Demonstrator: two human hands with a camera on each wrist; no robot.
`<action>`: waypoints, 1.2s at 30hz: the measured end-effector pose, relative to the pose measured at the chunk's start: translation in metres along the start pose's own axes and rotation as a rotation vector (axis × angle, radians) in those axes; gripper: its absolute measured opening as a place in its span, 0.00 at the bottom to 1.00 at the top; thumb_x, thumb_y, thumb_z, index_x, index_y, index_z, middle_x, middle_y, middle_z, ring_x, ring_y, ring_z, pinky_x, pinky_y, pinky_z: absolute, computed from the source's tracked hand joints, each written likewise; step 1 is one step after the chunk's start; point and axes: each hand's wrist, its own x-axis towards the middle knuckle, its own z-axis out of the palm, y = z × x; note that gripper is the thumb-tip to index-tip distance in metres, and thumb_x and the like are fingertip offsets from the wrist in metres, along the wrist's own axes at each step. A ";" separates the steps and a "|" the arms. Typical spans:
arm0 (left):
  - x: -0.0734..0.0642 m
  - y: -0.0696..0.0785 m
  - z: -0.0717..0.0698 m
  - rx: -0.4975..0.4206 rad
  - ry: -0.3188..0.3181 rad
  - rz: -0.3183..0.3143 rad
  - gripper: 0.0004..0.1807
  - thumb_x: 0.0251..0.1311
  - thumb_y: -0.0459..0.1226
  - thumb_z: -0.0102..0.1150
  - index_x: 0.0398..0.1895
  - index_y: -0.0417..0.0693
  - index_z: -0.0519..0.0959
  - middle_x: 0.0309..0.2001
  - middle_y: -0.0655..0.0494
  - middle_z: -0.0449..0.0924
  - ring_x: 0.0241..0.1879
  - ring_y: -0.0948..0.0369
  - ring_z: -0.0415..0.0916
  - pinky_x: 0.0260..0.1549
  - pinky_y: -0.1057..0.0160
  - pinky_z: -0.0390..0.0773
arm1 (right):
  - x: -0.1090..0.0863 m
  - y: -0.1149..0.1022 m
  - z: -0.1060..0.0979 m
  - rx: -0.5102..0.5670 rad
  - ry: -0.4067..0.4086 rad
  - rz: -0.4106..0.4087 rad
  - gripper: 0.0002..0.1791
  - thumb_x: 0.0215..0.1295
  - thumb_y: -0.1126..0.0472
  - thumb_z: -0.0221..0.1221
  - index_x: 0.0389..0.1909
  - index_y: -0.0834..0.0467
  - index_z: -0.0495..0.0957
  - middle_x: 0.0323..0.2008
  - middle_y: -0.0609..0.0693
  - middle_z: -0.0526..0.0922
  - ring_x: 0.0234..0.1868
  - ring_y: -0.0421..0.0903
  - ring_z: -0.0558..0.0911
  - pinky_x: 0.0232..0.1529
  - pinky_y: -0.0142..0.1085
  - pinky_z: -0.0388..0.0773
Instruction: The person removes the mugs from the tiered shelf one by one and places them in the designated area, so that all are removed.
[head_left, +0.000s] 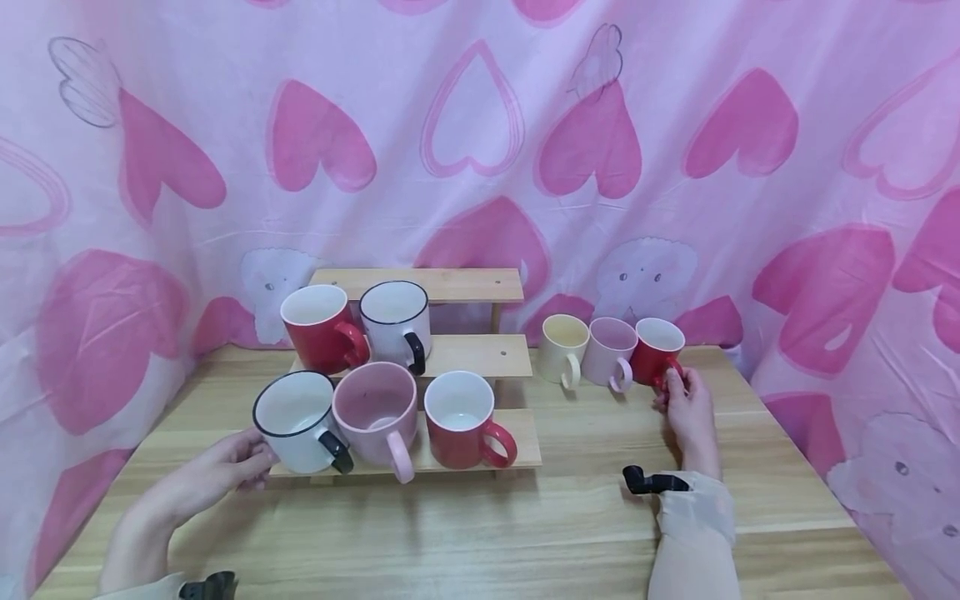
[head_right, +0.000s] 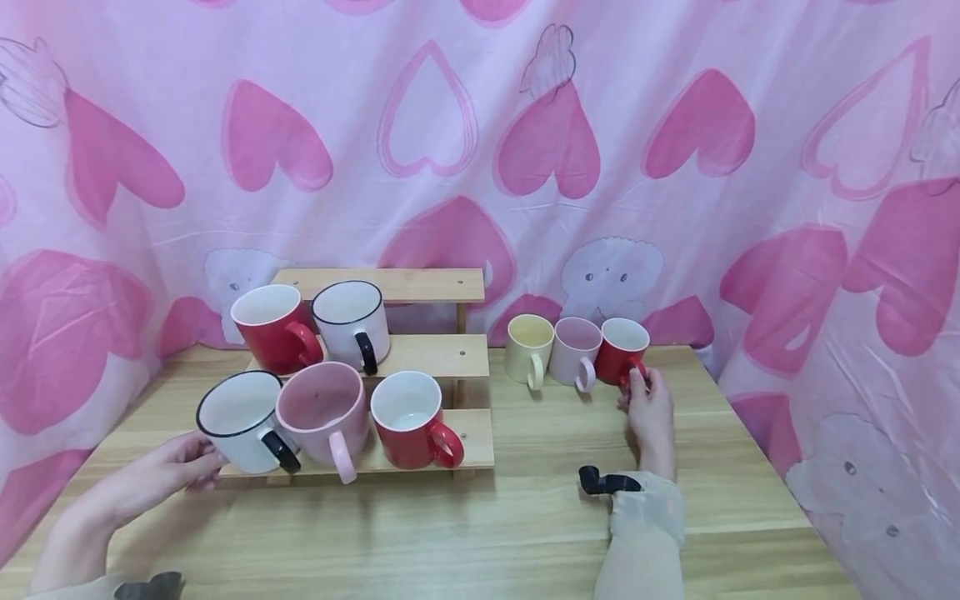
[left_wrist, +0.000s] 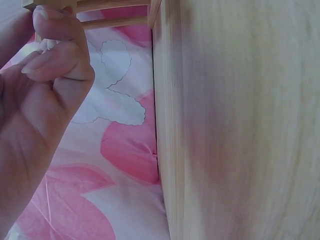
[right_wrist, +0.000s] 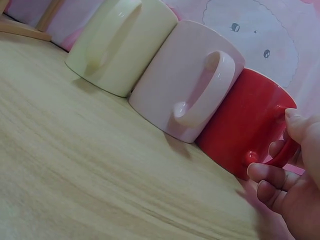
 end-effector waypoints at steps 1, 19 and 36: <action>0.000 0.000 0.000 0.001 0.000 0.006 0.12 0.74 0.31 0.43 0.52 0.29 0.66 0.32 0.53 0.70 0.30 0.63 0.70 0.27 0.61 0.73 | 0.000 0.000 0.000 0.003 -0.003 0.001 0.23 0.76 0.45 0.42 0.55 0.61 0.65 0.42 0.56 0.69 0.31 0.44 0.76 0.33 0.31 0.80; -0.001 0.000 -0.001 0.024 0.003 0.002 0.12 0.75 0.31 0.42 0.51 0.27 0.66 0.32 0.53 0.70 0.30 0.62 0.70 0.27 0.62 0.73 | -0.008 -0.009 -0.014 0.199 -0.136 0.059 0.27 0.71 0.44 0.53 0.60 0.58 0.67 0.43 0.51 0.78 0.34 0.43 0.80 0.30 0.32 0.78; -0.001 0.004 -0.001 0.034 0.013 -0.044 0.14 0.75 0.34 0.44 0.52 0.27 0.66 0.34 0.48 0.70 0.33 0.59 0.73 0.32 0.63 0.77 | -0.036 -0.074 -0.059 -0.284 -0.224 -0.052 0.37 0.77 0.44 0.37 0.74 0.67 0.47 0.69 0.73 0.55 0.63 0.70 0.63 0.51 0.43 0.77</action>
